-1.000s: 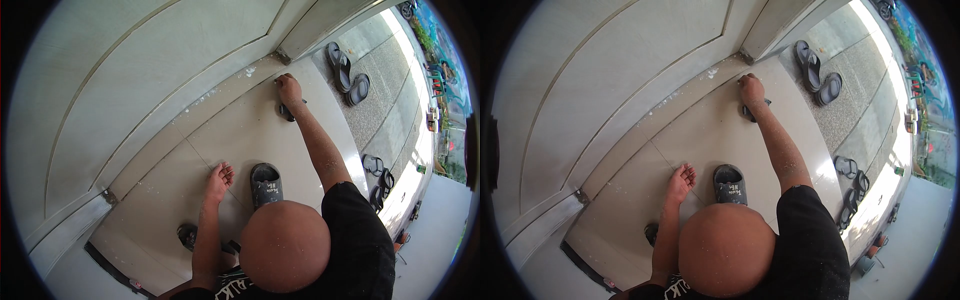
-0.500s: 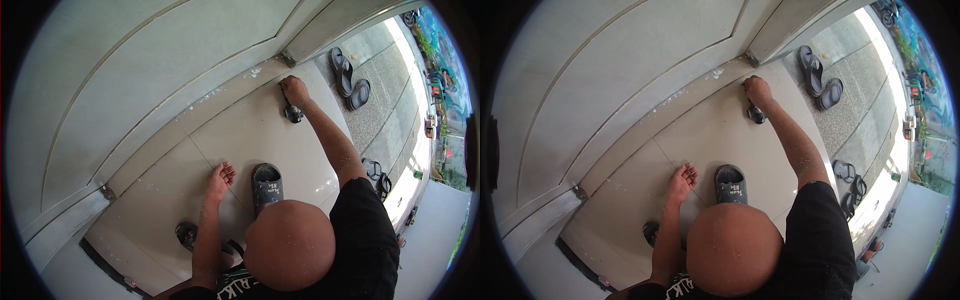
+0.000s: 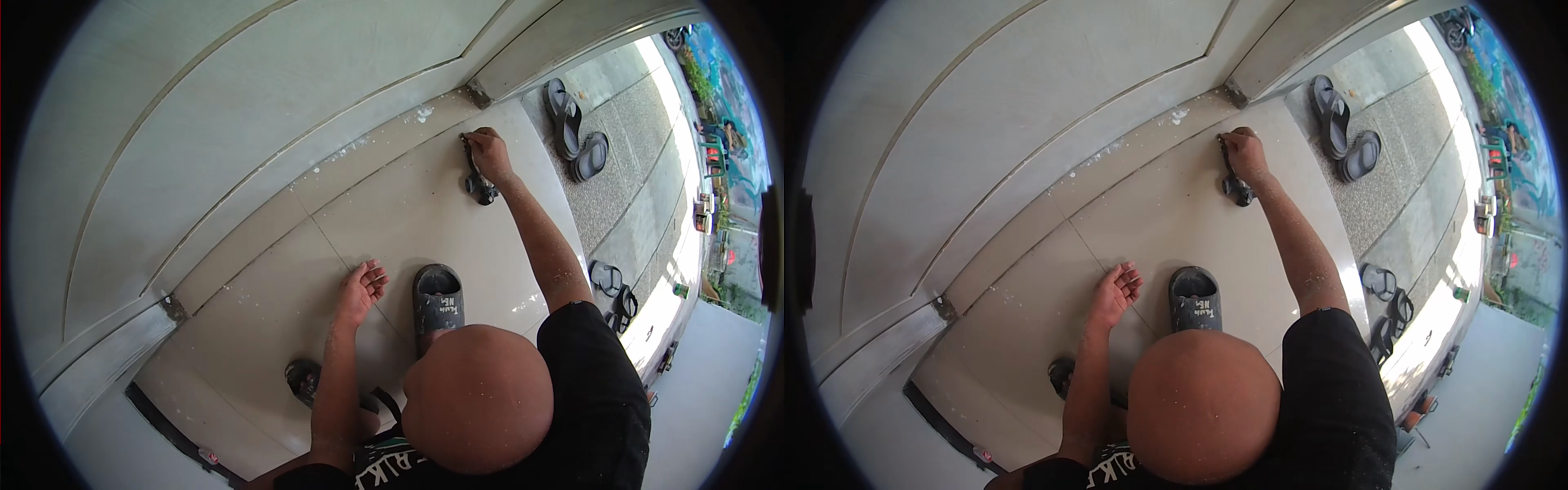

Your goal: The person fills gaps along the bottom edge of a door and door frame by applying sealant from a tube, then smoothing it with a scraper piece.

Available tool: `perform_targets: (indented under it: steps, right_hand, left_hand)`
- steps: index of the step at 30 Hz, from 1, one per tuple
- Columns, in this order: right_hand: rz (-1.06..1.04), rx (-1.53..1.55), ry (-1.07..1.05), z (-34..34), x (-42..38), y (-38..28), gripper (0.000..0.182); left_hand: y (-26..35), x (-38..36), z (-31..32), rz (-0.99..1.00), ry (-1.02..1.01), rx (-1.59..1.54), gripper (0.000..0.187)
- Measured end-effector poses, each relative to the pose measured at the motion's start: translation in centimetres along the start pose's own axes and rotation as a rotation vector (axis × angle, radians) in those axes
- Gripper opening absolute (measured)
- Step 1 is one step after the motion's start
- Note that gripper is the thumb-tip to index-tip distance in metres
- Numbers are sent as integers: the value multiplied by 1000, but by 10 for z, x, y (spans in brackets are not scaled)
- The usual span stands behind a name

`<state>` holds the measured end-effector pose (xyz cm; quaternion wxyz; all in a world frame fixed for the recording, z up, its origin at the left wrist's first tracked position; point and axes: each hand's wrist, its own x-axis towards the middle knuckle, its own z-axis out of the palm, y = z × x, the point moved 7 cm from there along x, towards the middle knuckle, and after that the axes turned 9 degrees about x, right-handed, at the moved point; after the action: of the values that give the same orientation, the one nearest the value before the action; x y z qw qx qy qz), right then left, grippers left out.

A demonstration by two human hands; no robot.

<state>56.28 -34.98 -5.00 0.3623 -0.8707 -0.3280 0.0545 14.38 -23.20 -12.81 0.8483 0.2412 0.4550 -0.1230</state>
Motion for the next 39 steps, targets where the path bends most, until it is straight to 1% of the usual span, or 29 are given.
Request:
perform_targets:
  steps: [4,6,7,9,13,15,16,18,19,21,22,24,28,31,33,34,35,37,38,39]
  right_hand:
    - [40,9,-53,0,3,2,18]
    - [108,85,56,-3,5,6,18]
    - [105,87,55,-3,6,7,18]
    - [74,-41,5,-2,4,2,19]
    - [6,-72,10,3,0,-6,17]
    - [-11,-130,-95,10,-5,-14,15]
    - [-17,-130,-93,6,-1,-18,15]
    - [-48,-231,-194,7,4,-15,15]
    - [-50,-233,-192,9,10,-13,15]
    - [54,-259,-60,5,17,-4,12]
    - [57,-261,-61,5,11,-2,12]
    - [-82,-316,-195,16,6,-15,11]
    - [-97,-373,-238,10,12,-18,11]
    - [-112,-378,-203,16,11,-22,11]
    - [-187,-392,-338,16,8,-17,12]
    - [-175,-376,-265,8,17,-13,13]
    - [-179,-376,-268,9,20,-11,13]
    - [112,-291,-46,-3,29,11,17]
    - [77,-225,29,-7,26,10,19]
    - [77,-225,22,-7,22,12,19]
  left_hand:
    - [1,0,1,20,-23,0,30]
    - [2,-1,1,14,-13,-1,30]
    - [2,-2,1,7,-5,-3,30]
    - [3,-3,2,11,-4,2,29]
    - [3,-2,2,21,-2,12,28]
    - [0,-1,1,13,-7,10,28]
    - [1,1,1,14,-9,9,28]
    - [5,-4,3,21,-7,16,28]
    - [6,-5,5,23,-7,25,29]
    - [6,-3,5,23,-8,28,29]
    - [5,-4,4,23,-5,32,29]
    - [8,-5,6,29,-1,38,29]
    - [5,-5,5,46,-17,42,29]
    - [4,-4,4,38,-2,46,29]
    - [5,-5,3,44,-5,45,29]
    - [6,-6,5,50,-13,47,29]
    - [4,-6,5,52,-12,42,29]
    - [4,-5,3,49,-2,47,29]
    - [4,-7,2,47,3,45,29]
    - [4,-9,2,61,-3,48,29]
